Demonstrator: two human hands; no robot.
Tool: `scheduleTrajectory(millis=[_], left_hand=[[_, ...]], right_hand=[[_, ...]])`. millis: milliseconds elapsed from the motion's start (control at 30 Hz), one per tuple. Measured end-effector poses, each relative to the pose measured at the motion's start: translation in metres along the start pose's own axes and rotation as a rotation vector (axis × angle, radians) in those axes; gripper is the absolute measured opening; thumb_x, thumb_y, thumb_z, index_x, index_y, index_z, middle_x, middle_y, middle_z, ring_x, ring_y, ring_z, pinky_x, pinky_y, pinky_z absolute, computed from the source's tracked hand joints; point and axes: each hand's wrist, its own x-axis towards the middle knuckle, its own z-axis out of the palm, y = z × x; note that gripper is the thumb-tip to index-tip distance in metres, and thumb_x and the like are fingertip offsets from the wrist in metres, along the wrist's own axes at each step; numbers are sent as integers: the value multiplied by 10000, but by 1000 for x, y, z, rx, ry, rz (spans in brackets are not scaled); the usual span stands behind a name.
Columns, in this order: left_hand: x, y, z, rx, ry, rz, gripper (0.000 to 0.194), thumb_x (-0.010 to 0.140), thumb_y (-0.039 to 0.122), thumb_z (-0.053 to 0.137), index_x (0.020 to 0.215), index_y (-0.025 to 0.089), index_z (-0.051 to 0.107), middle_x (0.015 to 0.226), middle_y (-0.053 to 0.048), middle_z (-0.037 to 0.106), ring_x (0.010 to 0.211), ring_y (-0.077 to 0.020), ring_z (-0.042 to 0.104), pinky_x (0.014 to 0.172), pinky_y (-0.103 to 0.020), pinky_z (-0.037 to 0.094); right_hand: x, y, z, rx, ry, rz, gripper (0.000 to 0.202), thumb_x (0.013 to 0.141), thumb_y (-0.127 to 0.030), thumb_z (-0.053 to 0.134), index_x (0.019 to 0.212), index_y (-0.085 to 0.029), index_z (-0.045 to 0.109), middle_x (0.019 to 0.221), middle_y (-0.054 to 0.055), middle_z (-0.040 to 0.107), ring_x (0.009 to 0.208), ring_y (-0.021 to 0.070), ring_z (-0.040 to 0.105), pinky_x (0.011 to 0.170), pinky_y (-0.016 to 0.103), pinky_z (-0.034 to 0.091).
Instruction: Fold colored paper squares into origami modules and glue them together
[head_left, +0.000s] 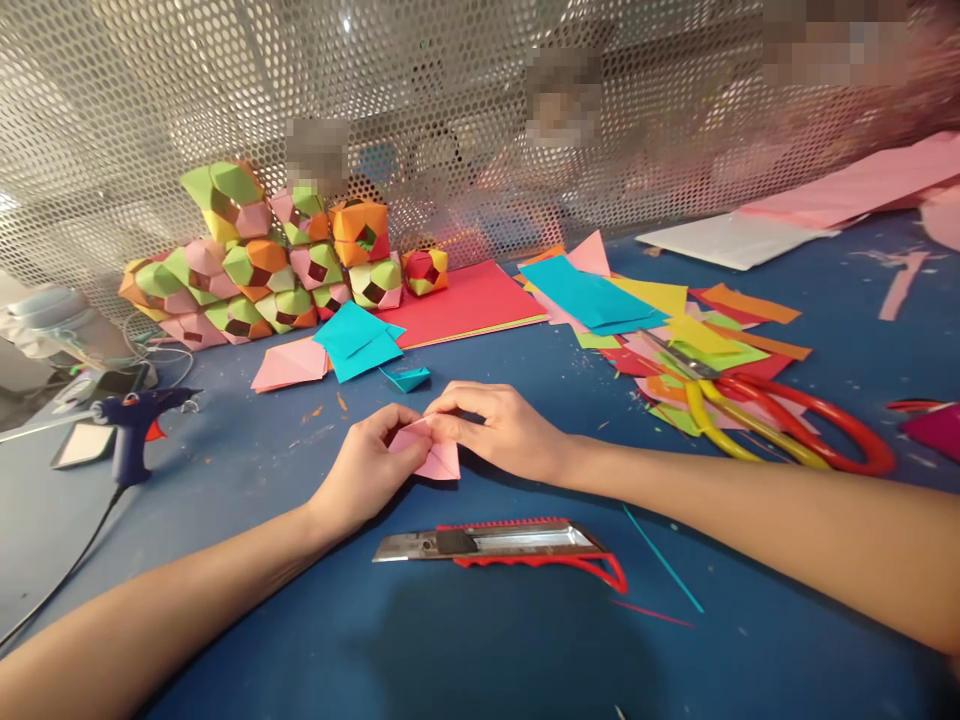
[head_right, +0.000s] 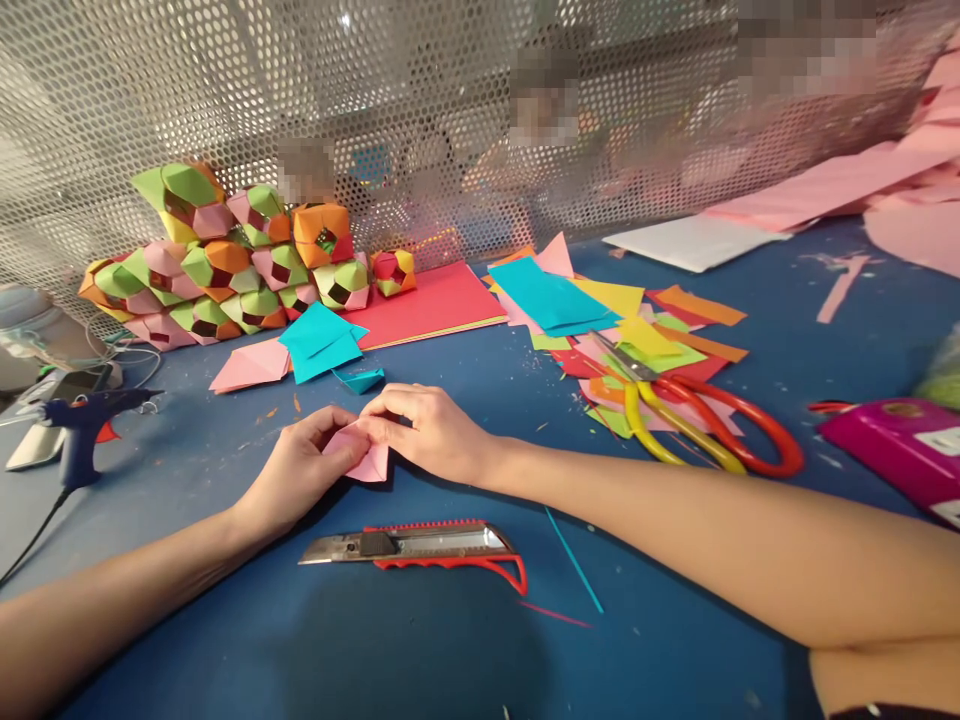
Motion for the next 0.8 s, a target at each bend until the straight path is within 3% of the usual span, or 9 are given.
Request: scheduleTrajectory(millis=[200, 367, 567, 800], left_hand=[[2, -7, 2, -136, 22, 4, 201, 785, 321, 558, 883, 153, 613, 812, -22, 620, 716, -131, 543, 644, -236, 433], [1, -5, 3, -141, -4, 7, 254, 794, 372, 555, 882, 149, 641, 758, -15, 602, 667, -119, 510, 600, -222, 405], [-2, 2, 3, -79, -60, 47, 282, 823, 389, 501, 826, 148, 647, 715, -3, 587, 642, -115, 487, 577, -212, 379], [-1, 1, 3, -12, -92, 61, 228, 810, 359, 525, 850, 160, 631, 742, 10, 578, 668, -116, 487, 597, -208, 378]], right_hand=[[-2, -2, -3, 40, 14, 62, 132, 861, -251, 520, 837, -172, 622, 809, 13, 630, 755, 118, 573, 710, 239, 450], [-3, -1, -2, 14, 52, 47, 190, 862, -205, 486, 693, -166, 564, 698, -9, 584, 671, 101, 535, 647, 224, 429], [-4, -1, -1, 0, 37, -62, 56, 828, -187, 532, 821, -169, 585, 818, 14, 575, 741, 113, 543, 719, 252, 448], [-1, -5, -5, 136, 17, 179, 147, 834, -224, 512, 725, -155, 583, 721, -4, 609, 702, 111, 548, 666, 231, 434]])
